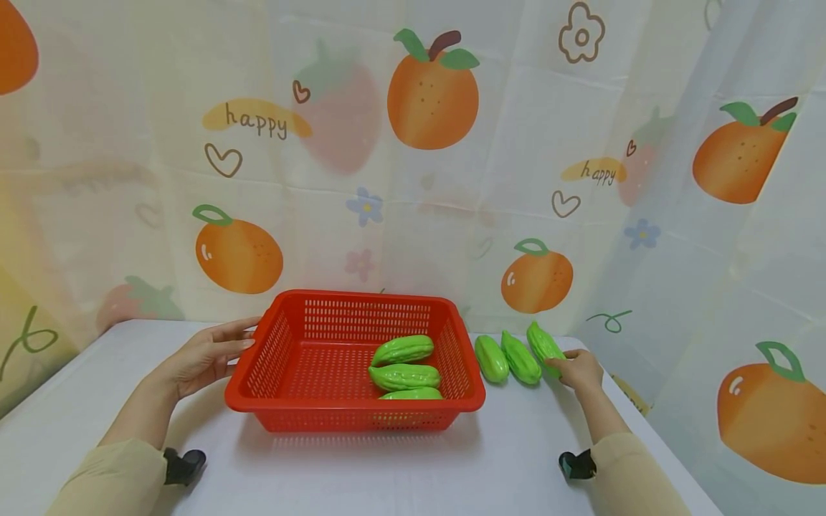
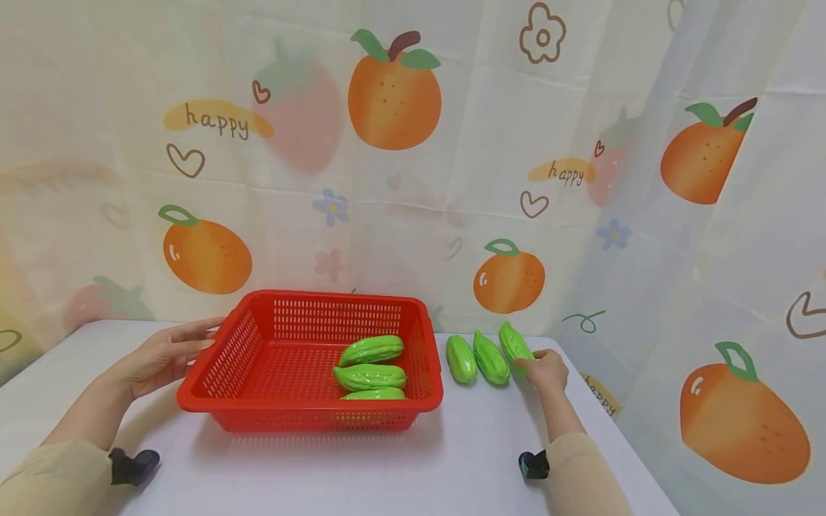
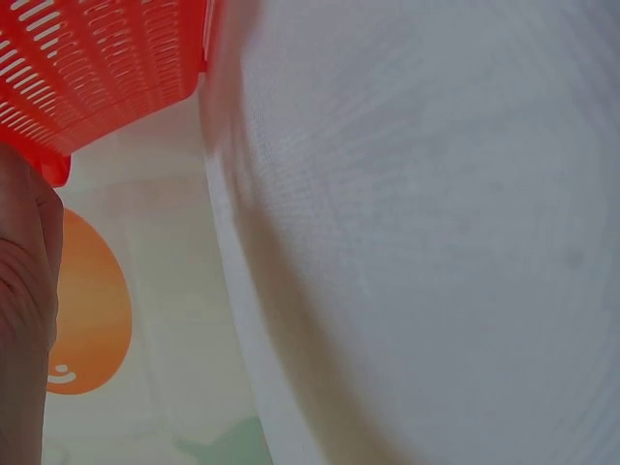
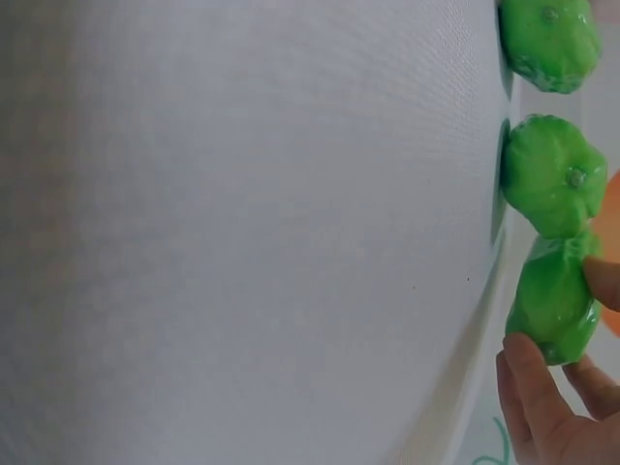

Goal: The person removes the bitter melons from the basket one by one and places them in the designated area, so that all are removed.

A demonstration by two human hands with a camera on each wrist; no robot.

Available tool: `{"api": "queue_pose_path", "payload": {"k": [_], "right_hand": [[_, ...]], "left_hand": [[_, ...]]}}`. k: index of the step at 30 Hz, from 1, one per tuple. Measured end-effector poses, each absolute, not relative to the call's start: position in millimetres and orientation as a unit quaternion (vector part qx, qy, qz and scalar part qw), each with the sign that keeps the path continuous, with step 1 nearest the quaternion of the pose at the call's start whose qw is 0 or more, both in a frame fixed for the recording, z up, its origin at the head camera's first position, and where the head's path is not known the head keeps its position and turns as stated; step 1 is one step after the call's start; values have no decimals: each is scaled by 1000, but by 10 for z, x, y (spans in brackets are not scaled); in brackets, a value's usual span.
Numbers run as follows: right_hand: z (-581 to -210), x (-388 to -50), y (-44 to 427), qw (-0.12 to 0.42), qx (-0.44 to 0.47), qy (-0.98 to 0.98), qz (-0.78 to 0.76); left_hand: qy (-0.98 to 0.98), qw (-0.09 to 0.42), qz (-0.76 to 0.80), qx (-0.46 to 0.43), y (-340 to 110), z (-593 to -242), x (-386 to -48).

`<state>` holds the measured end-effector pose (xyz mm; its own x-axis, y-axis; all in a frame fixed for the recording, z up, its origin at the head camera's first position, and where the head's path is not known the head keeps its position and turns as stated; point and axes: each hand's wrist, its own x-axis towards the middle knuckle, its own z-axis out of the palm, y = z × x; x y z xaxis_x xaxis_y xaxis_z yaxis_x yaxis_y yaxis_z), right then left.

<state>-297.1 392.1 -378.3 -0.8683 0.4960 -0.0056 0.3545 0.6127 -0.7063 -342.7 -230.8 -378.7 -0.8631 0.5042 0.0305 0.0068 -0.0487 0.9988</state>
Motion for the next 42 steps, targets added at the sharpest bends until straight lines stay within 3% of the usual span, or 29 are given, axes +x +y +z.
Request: {"api": "queue_pose_path", "payload": {"k": [42], "right_hand": [[-3826,-2938,3961,80,-222,-912,336]], "left_hand": [[664,174,702,189,-2299,-3786,-3413]]}}
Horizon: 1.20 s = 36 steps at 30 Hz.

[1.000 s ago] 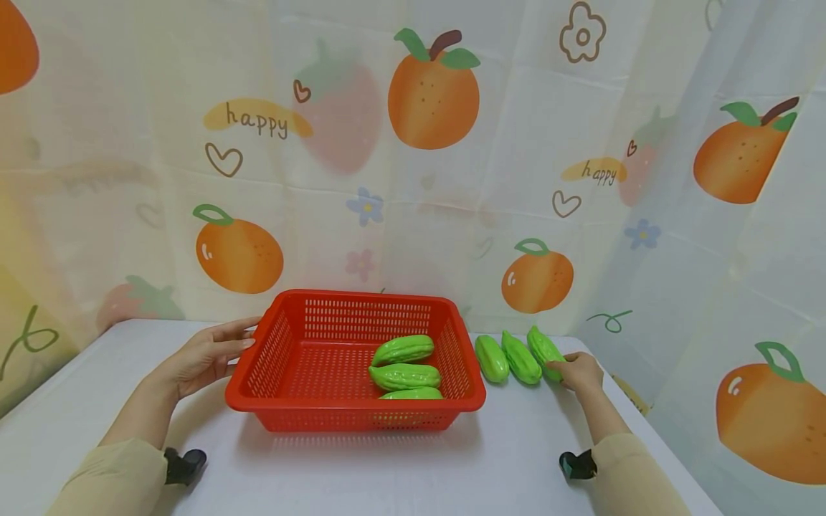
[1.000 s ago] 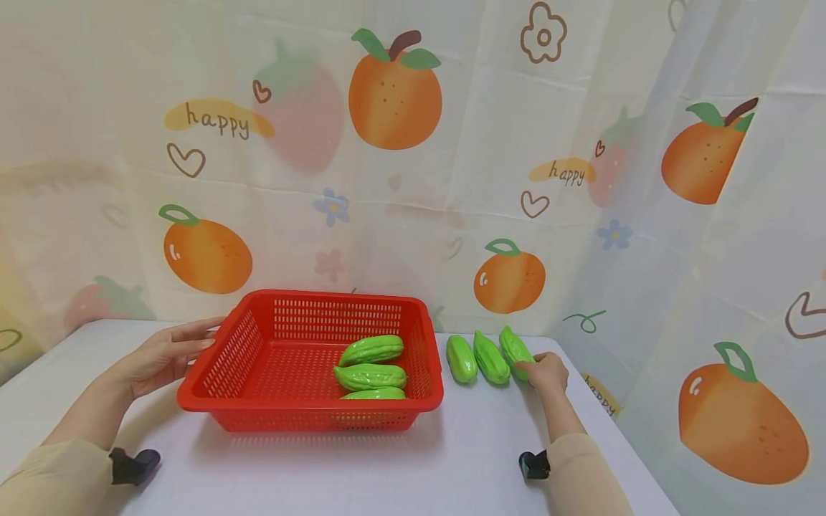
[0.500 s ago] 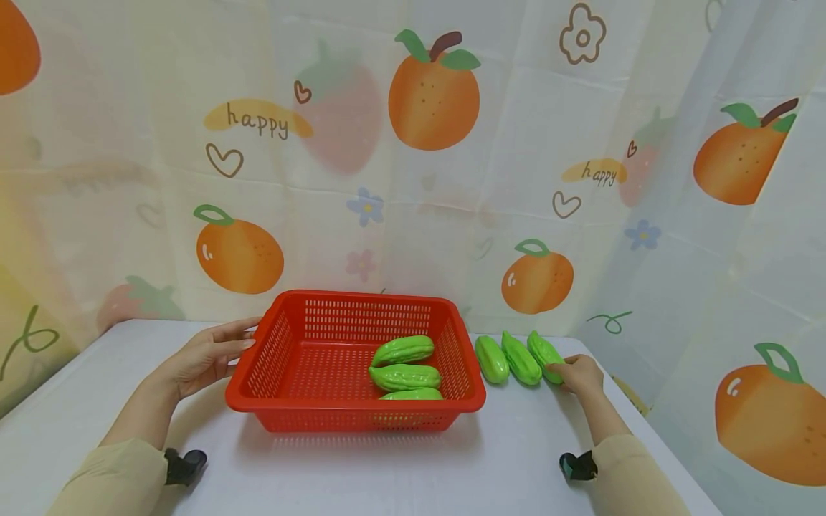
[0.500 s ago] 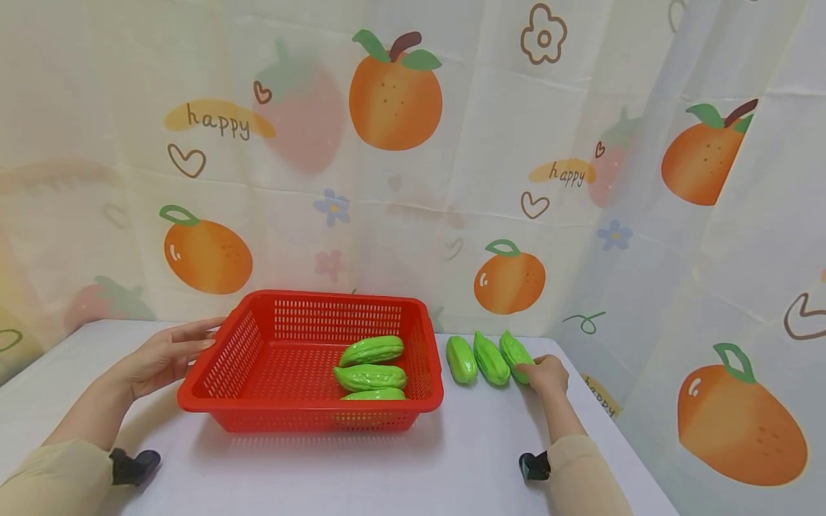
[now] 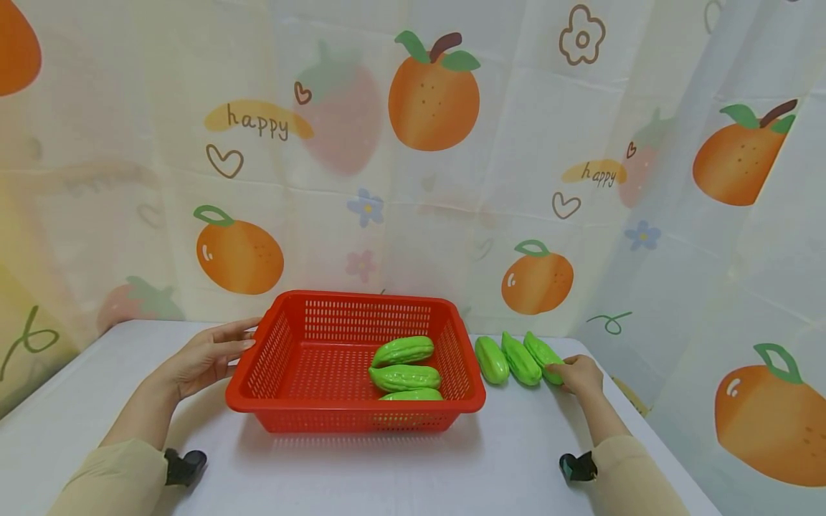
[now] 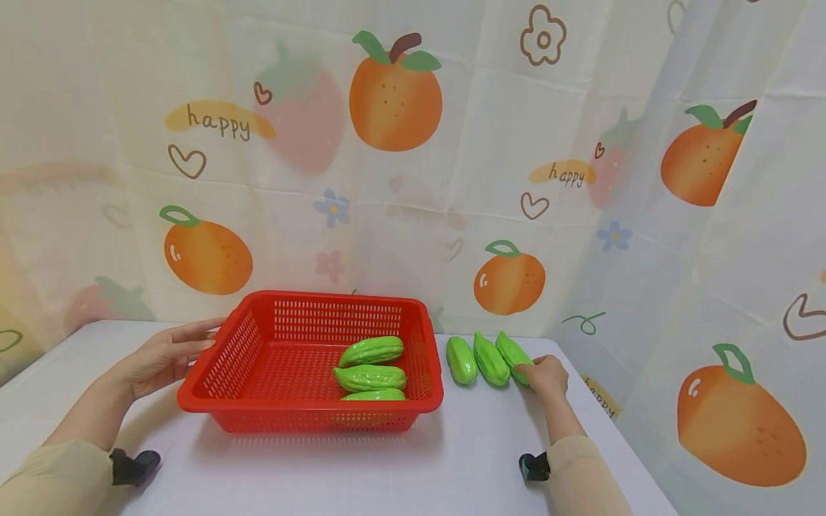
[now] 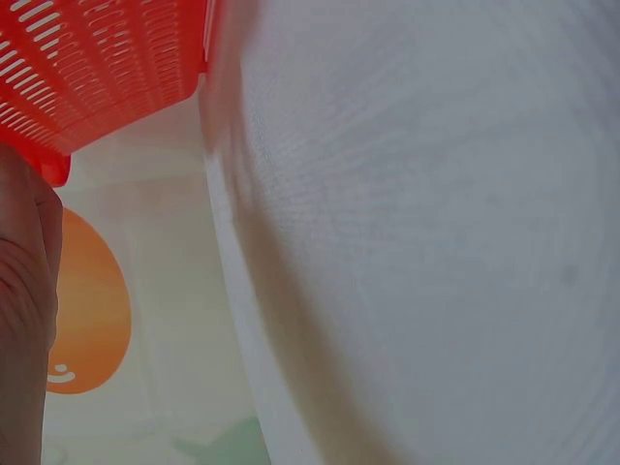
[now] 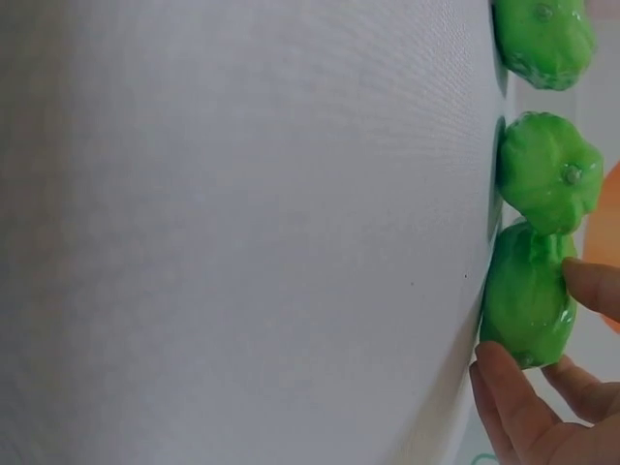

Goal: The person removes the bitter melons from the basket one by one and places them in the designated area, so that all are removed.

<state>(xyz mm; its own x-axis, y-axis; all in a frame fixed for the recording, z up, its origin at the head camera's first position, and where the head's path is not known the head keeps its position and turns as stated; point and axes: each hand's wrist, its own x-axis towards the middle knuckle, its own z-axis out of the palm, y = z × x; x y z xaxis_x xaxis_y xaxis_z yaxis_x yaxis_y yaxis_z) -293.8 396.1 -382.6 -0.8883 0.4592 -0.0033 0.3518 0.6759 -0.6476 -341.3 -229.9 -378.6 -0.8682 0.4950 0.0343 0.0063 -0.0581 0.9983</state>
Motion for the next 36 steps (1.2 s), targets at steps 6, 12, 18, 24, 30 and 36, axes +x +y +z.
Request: {"api": "queue_pose_path", "payload": {"k": [6,12,18,24,30,36], "right_hand": [[-3824,-2943,3958,80,-226,-914,327],[-3789,-2943,3943,83,-231,-915,321],[-3710,-2960,3942,92,-214,-923,306],[-3583,-2995,3951,91,-204,-934,278],[-3457,-3040,3938,92,-202,-936,274],[-3285,-3090,3848,103,-196,-931,291]], "left_hand": [[666,175,700,189,-2305,-3795,-3423],[653,180,706,205,-2304,-3809,-3437],[648,181,708,215,-2302,-3808,-3438],[644,182,711,216,-2304,-3813,-3434],[647,178,709,215,-2301,-3815,-3431],[653,175,706,209,-2299,-3815,-3426]]}}
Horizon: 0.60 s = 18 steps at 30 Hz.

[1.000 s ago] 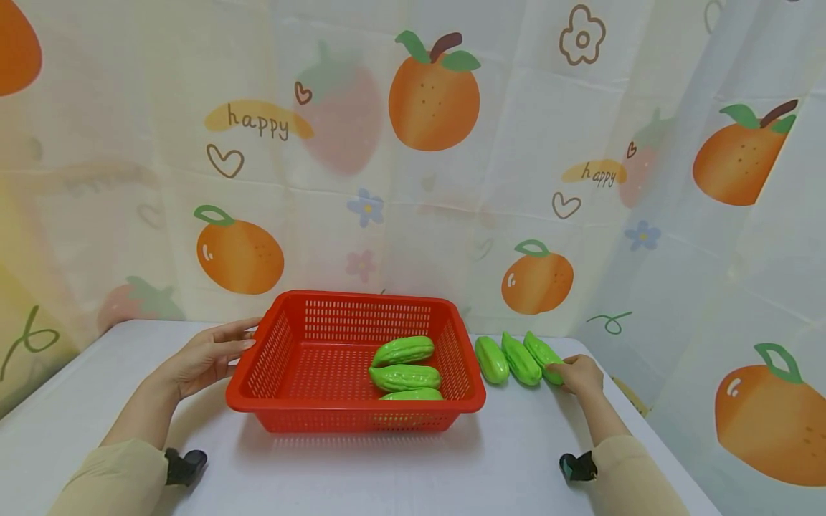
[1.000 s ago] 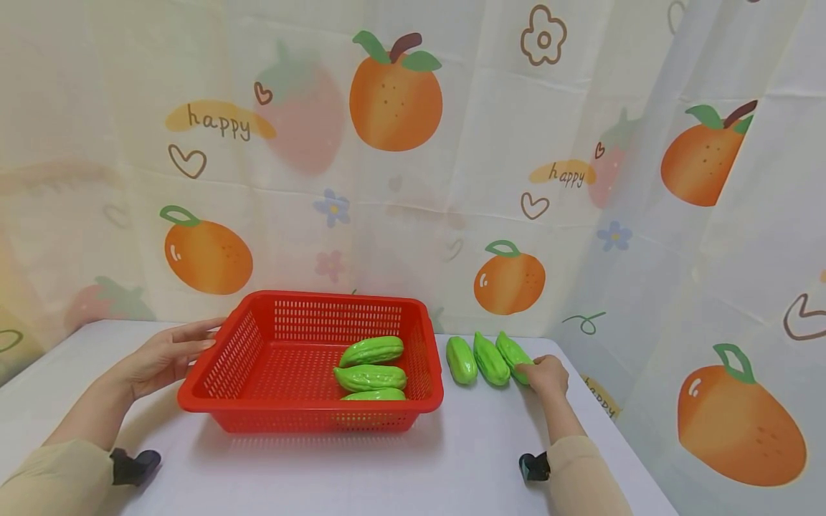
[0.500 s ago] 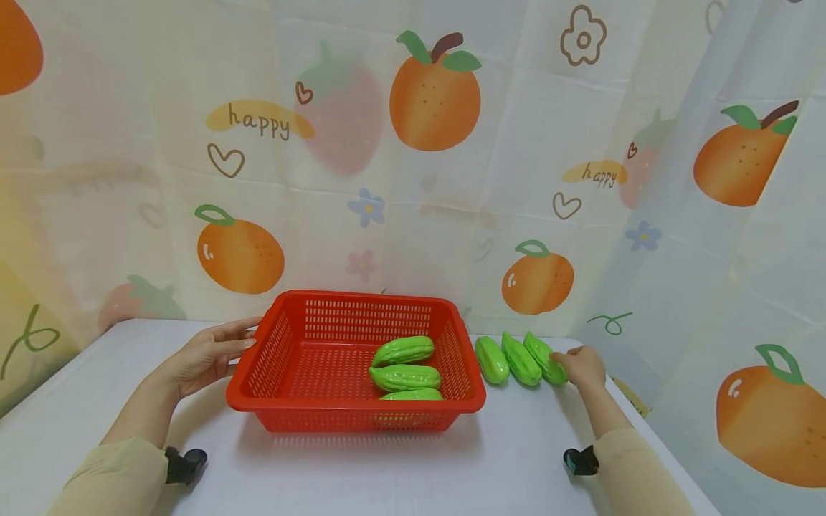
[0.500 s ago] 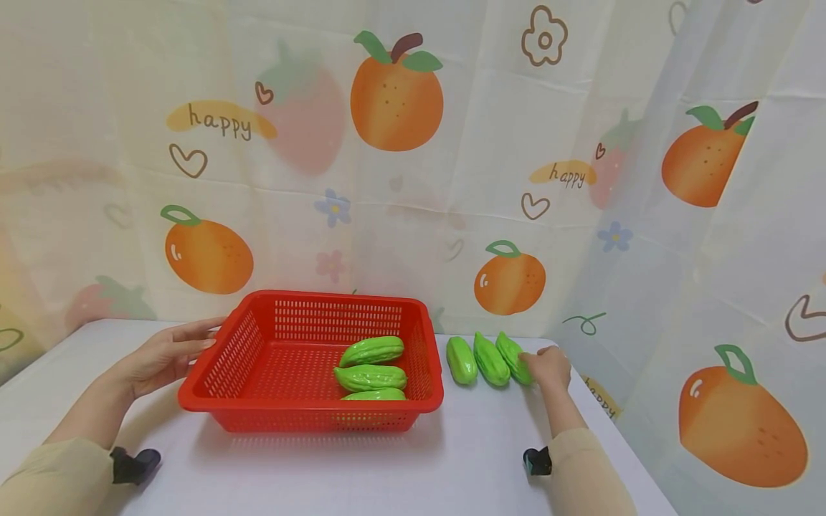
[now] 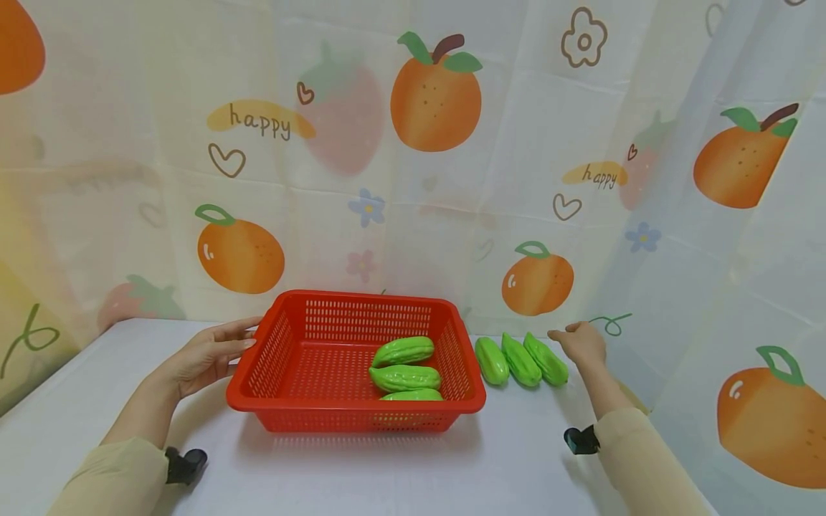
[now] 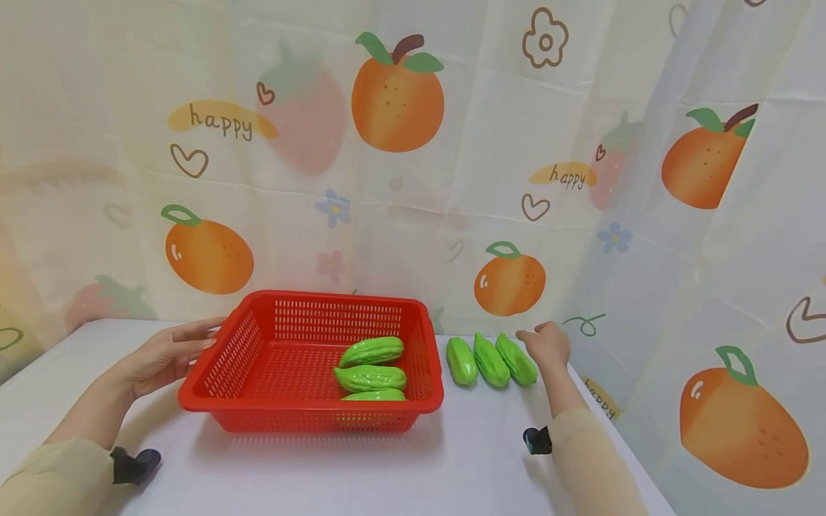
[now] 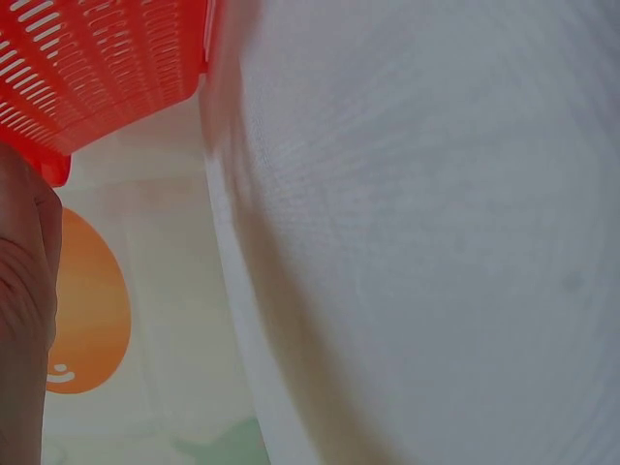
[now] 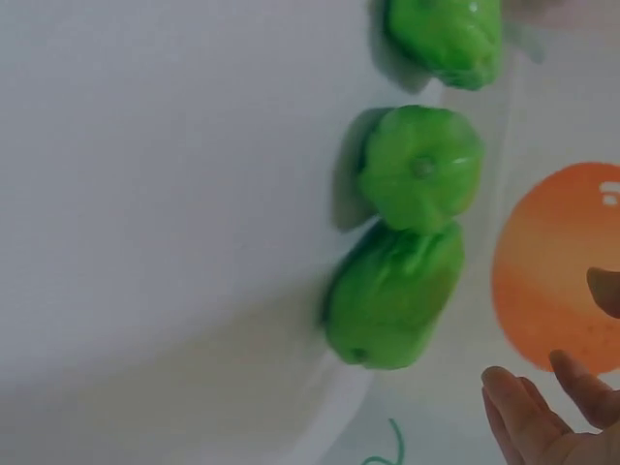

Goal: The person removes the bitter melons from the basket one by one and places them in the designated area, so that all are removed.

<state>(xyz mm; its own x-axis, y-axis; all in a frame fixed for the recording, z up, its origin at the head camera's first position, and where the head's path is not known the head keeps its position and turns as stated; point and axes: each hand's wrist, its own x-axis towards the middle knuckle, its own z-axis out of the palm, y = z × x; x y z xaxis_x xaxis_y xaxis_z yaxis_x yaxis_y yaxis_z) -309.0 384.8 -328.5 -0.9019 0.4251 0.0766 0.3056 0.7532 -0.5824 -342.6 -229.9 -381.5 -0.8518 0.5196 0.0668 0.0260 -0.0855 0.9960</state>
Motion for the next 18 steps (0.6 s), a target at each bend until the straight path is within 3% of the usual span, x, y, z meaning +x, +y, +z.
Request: {"api": "queue_pose_path", "payload": {"k": [18], "right_hand": [[-2619,-3198,3188,123,-98,-927,341]], "left_hand": [[647,176,710,217,-2314,-3844,-3458]]}}
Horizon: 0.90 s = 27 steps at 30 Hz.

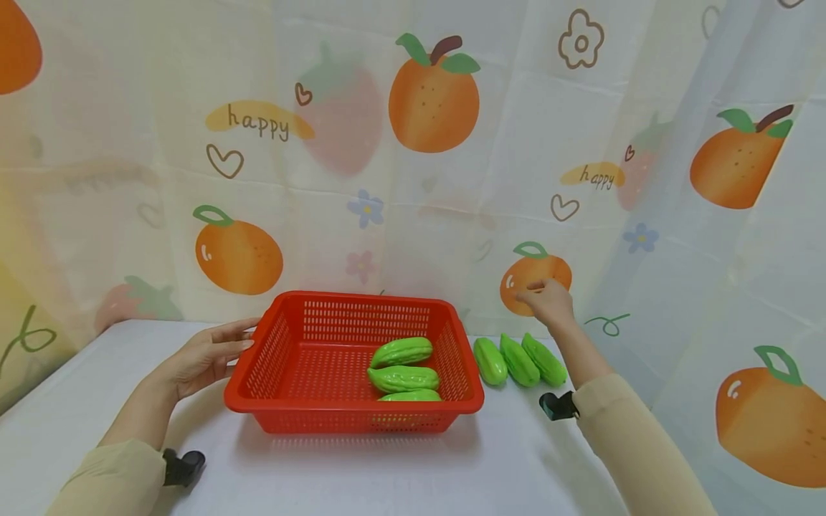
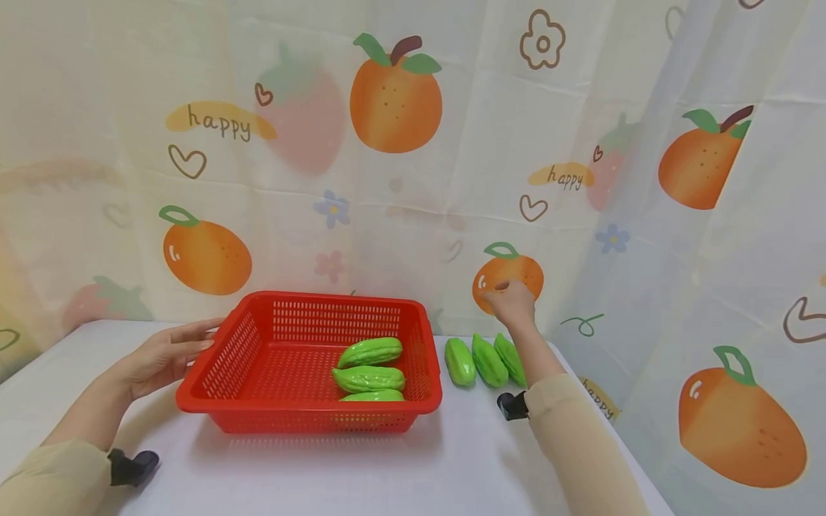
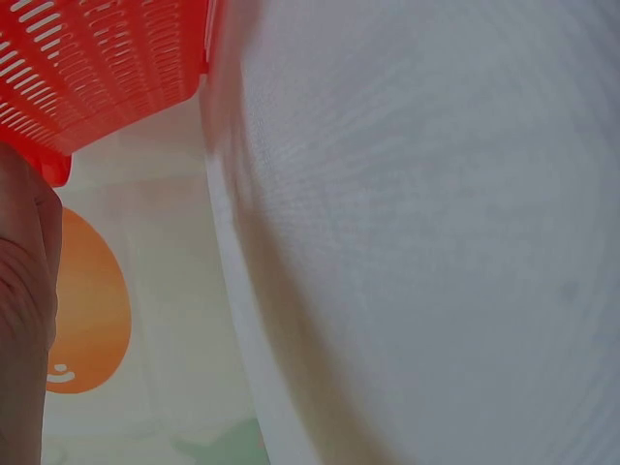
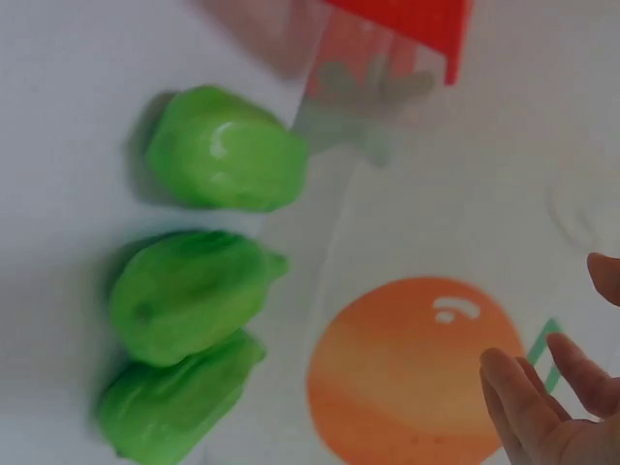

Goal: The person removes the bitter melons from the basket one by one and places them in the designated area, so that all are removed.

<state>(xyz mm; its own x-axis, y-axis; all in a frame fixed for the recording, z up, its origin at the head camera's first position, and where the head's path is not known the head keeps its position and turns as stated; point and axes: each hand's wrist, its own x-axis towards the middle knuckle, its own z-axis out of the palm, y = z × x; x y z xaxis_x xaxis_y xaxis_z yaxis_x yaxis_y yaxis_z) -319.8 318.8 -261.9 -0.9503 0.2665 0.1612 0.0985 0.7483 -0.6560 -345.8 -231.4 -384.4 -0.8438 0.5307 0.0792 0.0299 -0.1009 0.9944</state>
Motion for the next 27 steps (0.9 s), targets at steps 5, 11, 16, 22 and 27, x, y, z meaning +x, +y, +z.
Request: {"api": "queue_pose_path", "payload": {"k": [5,11,16,22,27], "right_hand": [[-2495,-3256,2968,120,-71,-923,360],[-2392,-3334,2723,85,-45,-913,396],[-2355,-3400,2509,64,-22,-890,450],[-2370,-3495,2233,57,-7,-866,497],[-2425,-3574,2028,33,-3,-855,518]], "left_hand": [[648,177,708,217,-2319,-3849,-3461],[648,178,708,215,-2312,-3835,-3454],[645,180,709,218,-2303,-3834,-3449],[644,179,710,223,-2303,-3839,-3454],[649,178,707,215,-2309,-3836,-3459]]}}
